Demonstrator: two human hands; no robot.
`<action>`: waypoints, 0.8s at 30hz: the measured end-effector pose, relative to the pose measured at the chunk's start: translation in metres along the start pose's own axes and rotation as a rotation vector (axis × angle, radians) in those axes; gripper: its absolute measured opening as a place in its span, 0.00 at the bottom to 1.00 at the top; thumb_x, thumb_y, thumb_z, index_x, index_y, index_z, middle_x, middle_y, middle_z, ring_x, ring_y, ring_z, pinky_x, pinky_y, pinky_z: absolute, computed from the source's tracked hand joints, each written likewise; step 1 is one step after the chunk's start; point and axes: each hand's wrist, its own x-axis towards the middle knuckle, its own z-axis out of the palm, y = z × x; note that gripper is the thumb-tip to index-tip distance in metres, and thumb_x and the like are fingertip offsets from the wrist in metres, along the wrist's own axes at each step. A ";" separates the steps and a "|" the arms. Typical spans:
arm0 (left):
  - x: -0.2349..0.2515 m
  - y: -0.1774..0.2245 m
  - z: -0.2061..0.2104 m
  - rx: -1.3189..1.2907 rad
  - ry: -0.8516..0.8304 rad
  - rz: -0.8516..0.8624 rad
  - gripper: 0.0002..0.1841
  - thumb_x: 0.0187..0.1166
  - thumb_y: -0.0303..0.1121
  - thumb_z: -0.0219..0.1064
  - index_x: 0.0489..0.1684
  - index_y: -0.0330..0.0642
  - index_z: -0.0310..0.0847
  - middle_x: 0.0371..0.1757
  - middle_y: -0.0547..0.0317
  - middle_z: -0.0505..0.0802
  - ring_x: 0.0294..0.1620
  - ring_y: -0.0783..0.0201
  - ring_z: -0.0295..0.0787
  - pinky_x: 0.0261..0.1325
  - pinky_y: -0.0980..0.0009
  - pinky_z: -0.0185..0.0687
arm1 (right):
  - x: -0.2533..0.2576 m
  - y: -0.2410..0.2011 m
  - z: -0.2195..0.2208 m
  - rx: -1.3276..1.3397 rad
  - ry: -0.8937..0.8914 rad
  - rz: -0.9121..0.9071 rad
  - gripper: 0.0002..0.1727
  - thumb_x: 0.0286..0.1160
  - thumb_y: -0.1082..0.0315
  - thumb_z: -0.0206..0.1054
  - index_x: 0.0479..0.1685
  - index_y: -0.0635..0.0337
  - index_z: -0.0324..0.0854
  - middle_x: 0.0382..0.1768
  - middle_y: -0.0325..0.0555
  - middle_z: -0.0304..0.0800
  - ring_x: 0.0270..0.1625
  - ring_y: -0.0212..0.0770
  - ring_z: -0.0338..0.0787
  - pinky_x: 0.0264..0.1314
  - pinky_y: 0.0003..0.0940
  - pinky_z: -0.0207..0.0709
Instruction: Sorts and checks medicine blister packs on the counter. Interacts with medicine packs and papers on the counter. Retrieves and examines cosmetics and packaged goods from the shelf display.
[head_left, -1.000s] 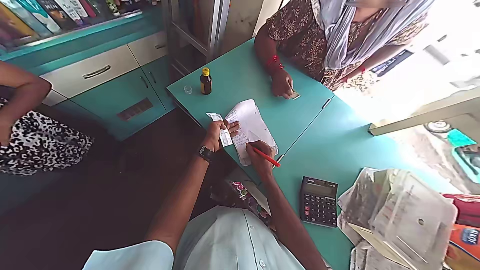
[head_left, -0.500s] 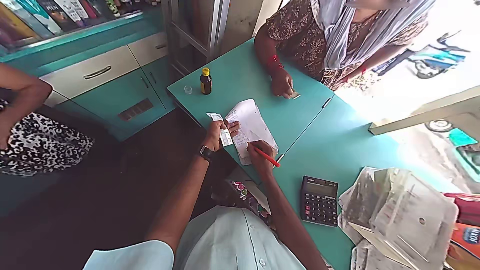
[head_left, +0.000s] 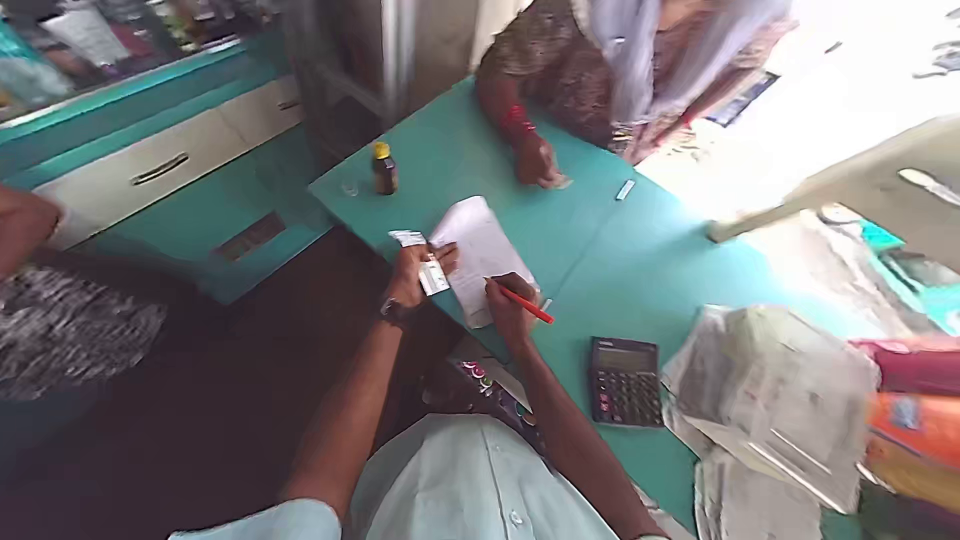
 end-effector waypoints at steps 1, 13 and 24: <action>0.001 -0.001 0.003 -0.002 -0.016 0.018 0.23 0.88 0.32 0.36 0.69 0.35 0.72 0.64 0.44 0.91 0.60 0.53 0.92 0.61 0.58 0.88 | 0.000 0.002 -0.004 0.146 0.054 0.002 0.04 0.65 0.73 0.73 0.27 0.64 0.88 0.22 0.38 0.89 0.24 0.27 0.86 0.31 0.27 0.83; -0.048 0.008 0.019 -0.024 -0.402 0.068 0.30 0.84 0.54 0.38 0.64 0.40 0.78 0.35 0.54 0.88 0.26 0.62 0.85 0.29 0.67 0.86 | -0.123 0.001 -0.194 -0.079 0.223 -0.162 0.13 0.86 0.68 0.61 0.52 0.63 0.90 0.52 0.47 0.97 0.57 0.37 0.95 0.65 0.41 0.88; -0.091 -0.049 0.079 -0.235 -0.636 -0.344 0.49 0.62 0.78 0.59 0.75 0.46 0.76 0.53 0.45 0.90 0.44 0.53 0.90 0.49 0.57 0.89 | -0.179 0.027 -0.216 -0.509 0.123 -0.127 0.14 0.86 0.65 0.58 0.47 0.50 0.91 0.52 0.36 0.97 0.68 0.45 0.85 0.80 0.54 0.61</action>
